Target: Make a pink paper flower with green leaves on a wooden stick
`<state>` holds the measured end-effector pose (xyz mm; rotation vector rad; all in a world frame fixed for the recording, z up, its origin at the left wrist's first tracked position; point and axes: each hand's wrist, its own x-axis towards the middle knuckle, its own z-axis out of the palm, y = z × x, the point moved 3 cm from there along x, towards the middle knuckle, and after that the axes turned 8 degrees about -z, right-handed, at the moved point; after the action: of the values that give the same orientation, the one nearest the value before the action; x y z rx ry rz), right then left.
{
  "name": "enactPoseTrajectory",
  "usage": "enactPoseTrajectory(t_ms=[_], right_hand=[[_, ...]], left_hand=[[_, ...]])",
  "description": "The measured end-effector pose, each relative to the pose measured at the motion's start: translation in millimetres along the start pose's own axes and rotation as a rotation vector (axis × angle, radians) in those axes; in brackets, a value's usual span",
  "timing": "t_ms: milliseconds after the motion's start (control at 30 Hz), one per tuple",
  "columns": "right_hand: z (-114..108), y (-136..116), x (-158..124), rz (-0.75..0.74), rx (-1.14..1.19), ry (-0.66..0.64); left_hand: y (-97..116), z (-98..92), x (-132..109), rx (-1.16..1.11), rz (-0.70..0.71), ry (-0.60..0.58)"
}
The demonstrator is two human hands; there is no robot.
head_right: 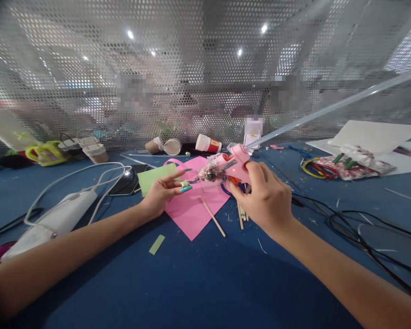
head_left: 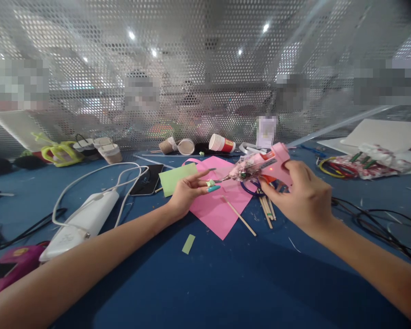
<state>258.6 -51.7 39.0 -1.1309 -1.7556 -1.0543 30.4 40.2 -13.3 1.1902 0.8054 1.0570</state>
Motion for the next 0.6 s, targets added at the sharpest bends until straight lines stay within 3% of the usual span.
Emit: enactPoseTrajectory(t_ms=[400,600], right_hand=[[14.8,17.6,-6.5,0.263,0.091,-0.091],[26.0,49.5,-2.1,0.523,0.063,-0.245]], left_hand=[[-0.5,0.7,0.0,-0.088,0.000,-0.062],[0.7,1.3,-1.6,-0.091,-0.013,-0.064]])
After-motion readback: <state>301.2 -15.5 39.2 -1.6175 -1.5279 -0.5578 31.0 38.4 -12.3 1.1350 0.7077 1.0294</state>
